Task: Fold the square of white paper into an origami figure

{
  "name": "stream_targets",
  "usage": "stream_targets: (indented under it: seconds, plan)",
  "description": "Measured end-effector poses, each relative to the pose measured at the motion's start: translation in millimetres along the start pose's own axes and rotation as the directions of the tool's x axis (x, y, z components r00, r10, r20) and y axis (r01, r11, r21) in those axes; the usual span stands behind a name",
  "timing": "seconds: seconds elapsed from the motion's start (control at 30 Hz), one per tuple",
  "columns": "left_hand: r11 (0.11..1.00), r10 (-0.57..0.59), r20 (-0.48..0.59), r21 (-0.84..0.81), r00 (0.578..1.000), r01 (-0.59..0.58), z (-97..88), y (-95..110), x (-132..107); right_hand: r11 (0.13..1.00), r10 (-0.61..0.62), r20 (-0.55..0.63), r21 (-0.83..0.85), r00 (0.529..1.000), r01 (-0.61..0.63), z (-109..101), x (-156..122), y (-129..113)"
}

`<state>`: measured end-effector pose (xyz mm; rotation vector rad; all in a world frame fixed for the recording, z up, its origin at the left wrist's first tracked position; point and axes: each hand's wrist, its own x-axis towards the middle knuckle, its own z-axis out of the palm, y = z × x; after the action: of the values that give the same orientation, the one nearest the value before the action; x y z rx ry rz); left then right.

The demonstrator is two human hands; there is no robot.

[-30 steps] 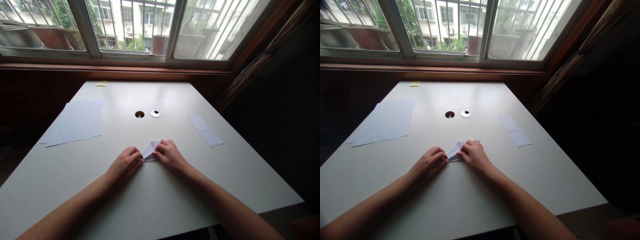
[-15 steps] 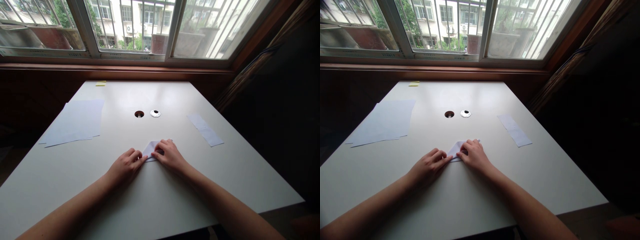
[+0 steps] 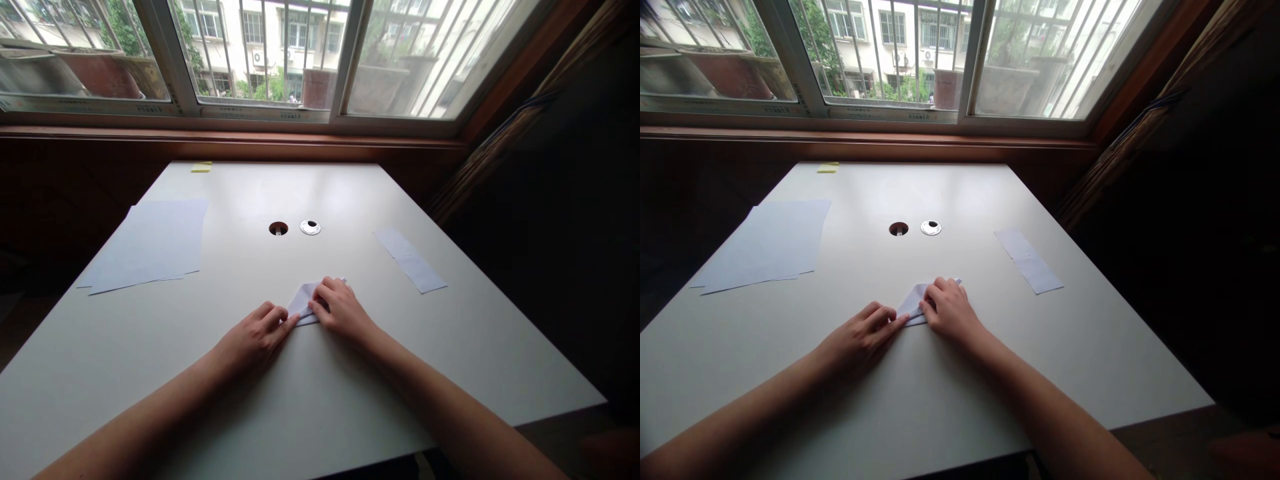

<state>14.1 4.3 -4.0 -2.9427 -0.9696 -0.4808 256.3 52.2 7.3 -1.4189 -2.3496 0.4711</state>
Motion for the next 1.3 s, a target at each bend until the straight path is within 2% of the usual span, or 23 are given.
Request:
stream_targets:
  seconds: [0.3,0.47,0.83,1.3]
  plan:
    - [0.999,0.036,0.041,-0.013,0.999,-0.036,-0.5,5,0,0.985,-0.100,0.086,0.151,0.991,0.086,-14,0,13]
    - [0.998,0.064,0.084,0.012,0.994,-0.065,-1.2,5,-1,0.990,-0.064,0.064,0.129,0.996,0.055,-11,-1,13]
    - [0.999,0.032,0.052,-0.012,0.998,-0.031,1.9,6,-1,0.991,-0.013,0.007,0.137,1.000,0.011,-5,0,12]
    - [1.000,0.015,0.076,0.006,0.997,-0.016,-0.1,7,0,0.993,0.032,0.018,0.110,0.999,-0.034,-6,1,6]
